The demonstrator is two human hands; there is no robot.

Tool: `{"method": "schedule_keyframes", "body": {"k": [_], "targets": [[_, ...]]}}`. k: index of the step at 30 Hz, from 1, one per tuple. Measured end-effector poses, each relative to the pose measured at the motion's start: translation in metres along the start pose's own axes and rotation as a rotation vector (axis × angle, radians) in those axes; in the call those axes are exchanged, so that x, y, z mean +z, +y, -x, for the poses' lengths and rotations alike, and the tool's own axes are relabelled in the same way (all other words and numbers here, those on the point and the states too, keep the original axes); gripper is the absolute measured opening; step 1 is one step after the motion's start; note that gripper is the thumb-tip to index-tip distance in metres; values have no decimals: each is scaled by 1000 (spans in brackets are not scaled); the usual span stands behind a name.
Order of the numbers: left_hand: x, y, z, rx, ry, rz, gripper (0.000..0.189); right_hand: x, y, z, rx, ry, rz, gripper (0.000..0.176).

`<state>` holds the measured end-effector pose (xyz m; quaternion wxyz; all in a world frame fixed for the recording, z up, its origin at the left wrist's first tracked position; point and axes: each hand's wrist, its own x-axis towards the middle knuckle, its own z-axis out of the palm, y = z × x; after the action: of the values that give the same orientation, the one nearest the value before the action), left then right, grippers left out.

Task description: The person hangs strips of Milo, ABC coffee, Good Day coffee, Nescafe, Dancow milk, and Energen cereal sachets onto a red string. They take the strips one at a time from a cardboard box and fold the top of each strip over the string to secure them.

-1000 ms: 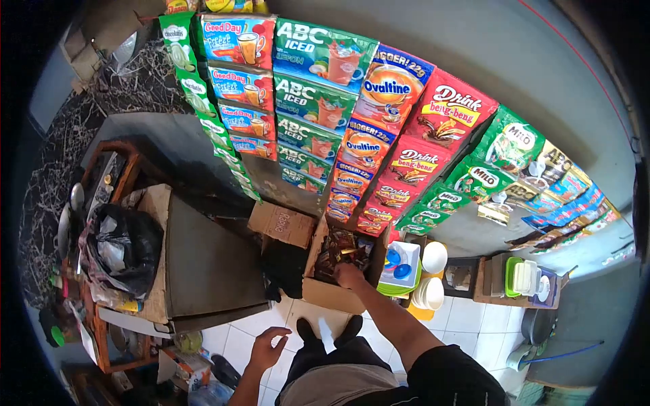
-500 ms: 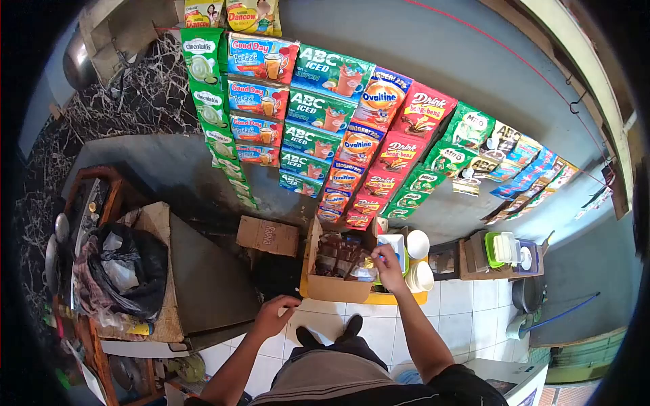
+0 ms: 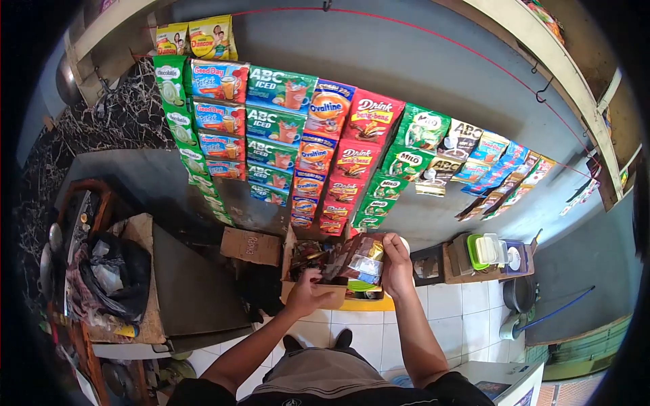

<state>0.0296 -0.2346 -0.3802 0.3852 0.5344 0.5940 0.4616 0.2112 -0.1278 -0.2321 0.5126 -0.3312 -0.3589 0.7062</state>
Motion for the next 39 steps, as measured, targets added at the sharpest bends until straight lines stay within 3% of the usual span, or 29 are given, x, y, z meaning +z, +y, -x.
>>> {"method": "schedule_keyframes", "body": {"k": [2, 3, 4, 6, 7, 8, 11, 12, 14, 15, 16, 18, 20, 21, 22, 24, 25, 28, 30, 31, 33, 36, 39], "targets": [[26, -10, -1, 12, 130, -300, 70, 7, -22, 6, 46, -63, -38, 8], [40, -33, -1, -167, 54, -75, 79, 10, -33, 11, 58, -88, -24, 8], [45, -24, 1, -178, 55, -79, 79, 10, -40, 16, 69, -87, -30, 8], [58, -5, 0, -537, 158, 145, 93, 5, -54, 21, 80, -177, -34, 7], [82, -59, 1, -194, 386, 199, 82, 1, -62, 24, 90, -235, -57, 7], [86, -76, -4, -202, 390, 201, 82, -5, -69, 24, 99, -236, -56, 7], [74, -98, -9, -198, 564, 87, 43, -23, -83, 18, 133, -277, -60, 13], [65, -100, -10, -220, 651, -10, 33, -33, -87, 14, 141, -280, -83, 14], [37, -52, -15, 65, 793, 77, 26, -53, -95, 5, 158, -289, -108, 16], [17, -24, -14, 159, 793, -54, 20, -64, -100, 0, 222, -247, -127, 14], [-2, 4, -13, 250, 788, -186, 15, -74, -103, -5, 287, -205, -145, 13], [-28, 54, -11, 342, 723, 209, 16, -95, -95, -14, 299, -158, -138, 13], [-58, 117, -5, 449, 636, -346, 28, -120, -72, -24, 391, -165, -100, 22], [-62, 143, -7, 483, 643, -368, 25, -129, -60, -26, 418, -161, -93, 24], [-59, 147, -11, 483, 645, -380, 25, -121, -64, -18, 450, -157, -56, 19], [-48, 148, -16, 167, 139, -158, 11, -127, -45, -16, 431, -281, -77, 14], [-32, 140, -19, 110, 64, -132, 12, -97, -65, -1, 493, -239, -74, 11], [9, 85, -14, 79, -194, -169, 40, -98, -43, 4, 407, -332, 49, 13], [40, 93, 2, -42, -233, -87, 69, -94, -47, 11, 397, -327, 49, 13], [53, 85, 10, -33, -240, -83, 69, -92, -50, 15, 401, -331, 57, 14], [73, 64, 22, 11, -258, -179, 93, -91, -56, 24, 399, -341, 39, 14], [91, 72, 38, -97, -162, -133, 102, -78, -71, 41, 413, -325, 27, 13], [103, 36, 47, -33, -23, -34, 89, -74, -78, 58, 371, -292, -1, 11]]}}
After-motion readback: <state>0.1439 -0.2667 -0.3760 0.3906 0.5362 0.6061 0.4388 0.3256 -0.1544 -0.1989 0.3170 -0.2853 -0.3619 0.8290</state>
